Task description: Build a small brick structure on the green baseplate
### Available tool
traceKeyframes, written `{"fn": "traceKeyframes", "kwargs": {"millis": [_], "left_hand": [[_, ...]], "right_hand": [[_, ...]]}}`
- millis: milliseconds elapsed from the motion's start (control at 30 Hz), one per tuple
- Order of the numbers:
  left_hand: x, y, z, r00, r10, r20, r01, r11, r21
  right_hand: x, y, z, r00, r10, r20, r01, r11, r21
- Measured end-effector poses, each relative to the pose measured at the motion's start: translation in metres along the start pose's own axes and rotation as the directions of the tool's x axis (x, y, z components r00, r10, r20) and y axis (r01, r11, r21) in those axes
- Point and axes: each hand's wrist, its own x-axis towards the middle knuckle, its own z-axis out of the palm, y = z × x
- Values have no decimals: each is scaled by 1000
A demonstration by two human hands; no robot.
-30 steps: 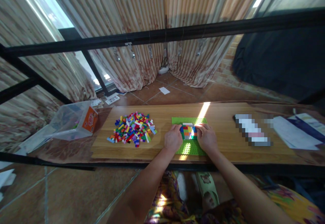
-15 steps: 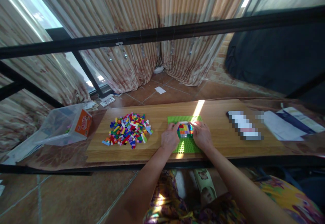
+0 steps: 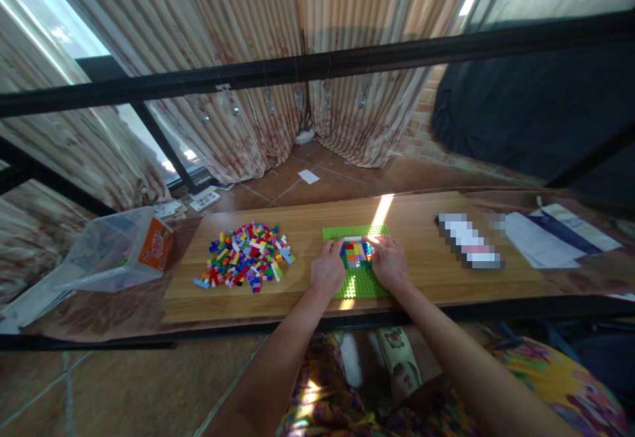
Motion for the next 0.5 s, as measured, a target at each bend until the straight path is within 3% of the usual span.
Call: {"fn": "traceKeyframes", "kwargs": {"millis": [367,500], "left_hand": [[0,-1,3,1000,15,-11,-15,1000,-22],[1,-1,3,999,-31,-34,28,997,-77]], "right_hand": [[0,4,5,1000,-1,-18,1,1000,-8],[0,4,6,999,-3,-38,3,1000,-14]]}}
